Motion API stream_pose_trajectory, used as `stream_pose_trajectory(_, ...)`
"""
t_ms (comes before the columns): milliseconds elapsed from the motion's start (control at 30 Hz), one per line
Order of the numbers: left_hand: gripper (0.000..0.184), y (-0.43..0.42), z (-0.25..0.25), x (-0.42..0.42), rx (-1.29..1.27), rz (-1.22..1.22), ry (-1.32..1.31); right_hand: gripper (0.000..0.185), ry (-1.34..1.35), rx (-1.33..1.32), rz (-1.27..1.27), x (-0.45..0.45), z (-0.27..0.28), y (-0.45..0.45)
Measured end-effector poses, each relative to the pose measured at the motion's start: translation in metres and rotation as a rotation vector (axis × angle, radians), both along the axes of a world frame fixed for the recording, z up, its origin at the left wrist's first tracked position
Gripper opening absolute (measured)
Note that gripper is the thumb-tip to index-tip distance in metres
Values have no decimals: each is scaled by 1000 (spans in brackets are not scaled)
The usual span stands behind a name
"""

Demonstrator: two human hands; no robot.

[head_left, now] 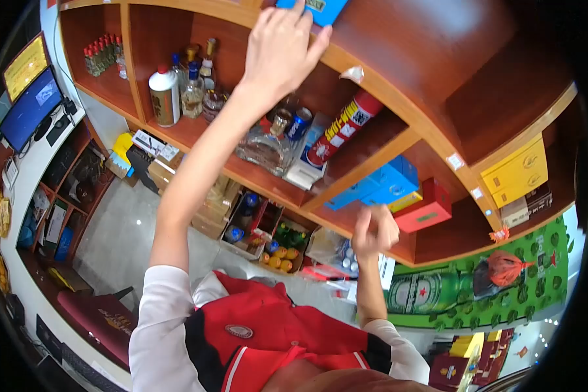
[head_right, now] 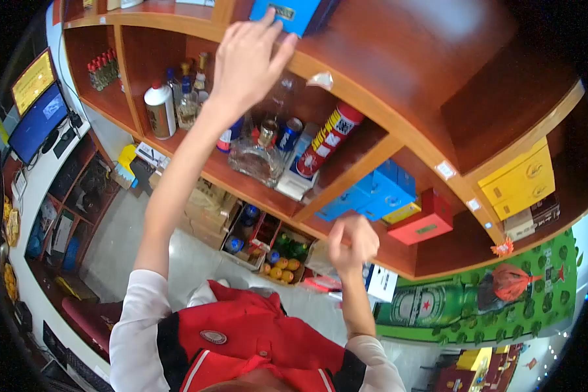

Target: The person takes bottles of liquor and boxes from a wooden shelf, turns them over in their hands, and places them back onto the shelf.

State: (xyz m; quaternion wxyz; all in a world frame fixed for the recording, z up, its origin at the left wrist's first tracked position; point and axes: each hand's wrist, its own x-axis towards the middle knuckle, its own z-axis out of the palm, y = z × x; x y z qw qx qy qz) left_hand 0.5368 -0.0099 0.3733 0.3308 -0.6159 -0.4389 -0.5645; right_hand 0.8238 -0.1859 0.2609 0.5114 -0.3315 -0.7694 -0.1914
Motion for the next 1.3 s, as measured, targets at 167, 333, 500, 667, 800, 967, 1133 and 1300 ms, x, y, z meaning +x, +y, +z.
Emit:
stream_pose_trajectory(167,40,-10,4,3,8,-80,-39,43,340,-341,-419,75,-90,57)
stream_pose_trajectory(333,30,-6,0,5,156,-61,-17,79,239,-416,-448,116,-94,98)
stream_pose_trajectory(500,27,-10,2,7,92,-48,-35,95,177,-580,-262,134,-83,124)
stream_pose_trajectory(667,25,-11,4,5,78,-30,6,96,119,-625,-196,134,-87,118)
stream_pose_trajectory(800,24,-13,3,8,82,-59,-17,104,276,-743,-41,132,-103,106)
stream_pose_trajectory(967,23,-13,3,6,102,-68,-14,100,291,-662,-177,120,-106,65)
stream_pose_trajectory(1133,31,-13,3,0,80,-103,-17,93,411,-735,-59,103,-83,22)
stream_pose_trajectory(1300,54,-78,-53,-19,201,-286,-76,86,315,-793,-77,99,-61,-19)
